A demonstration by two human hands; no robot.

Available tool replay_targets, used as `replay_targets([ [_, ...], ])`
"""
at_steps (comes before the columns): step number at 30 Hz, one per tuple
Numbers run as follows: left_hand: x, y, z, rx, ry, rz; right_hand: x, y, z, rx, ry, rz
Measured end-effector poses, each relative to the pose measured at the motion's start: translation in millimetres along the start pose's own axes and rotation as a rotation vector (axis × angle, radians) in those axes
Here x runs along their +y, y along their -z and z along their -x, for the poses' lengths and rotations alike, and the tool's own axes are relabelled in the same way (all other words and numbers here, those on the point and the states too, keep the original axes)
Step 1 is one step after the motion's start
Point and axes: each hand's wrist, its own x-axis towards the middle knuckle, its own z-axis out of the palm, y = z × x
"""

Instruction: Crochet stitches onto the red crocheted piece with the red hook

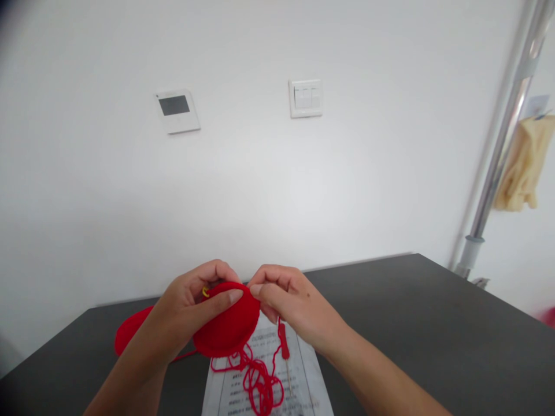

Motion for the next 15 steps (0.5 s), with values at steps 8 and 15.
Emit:
replay_targets([
  [8,-1.1,1.0,-0.2,-0.014,-0.002,-0.006,-0.8,-0.3,-0.6,-0.011,0.019,-0.011],
  [15,1.5,-1.9,2.3,0.018,0.001,0.021,-0.4,0.9,0.0,-0.006,0.03,0.006],
])
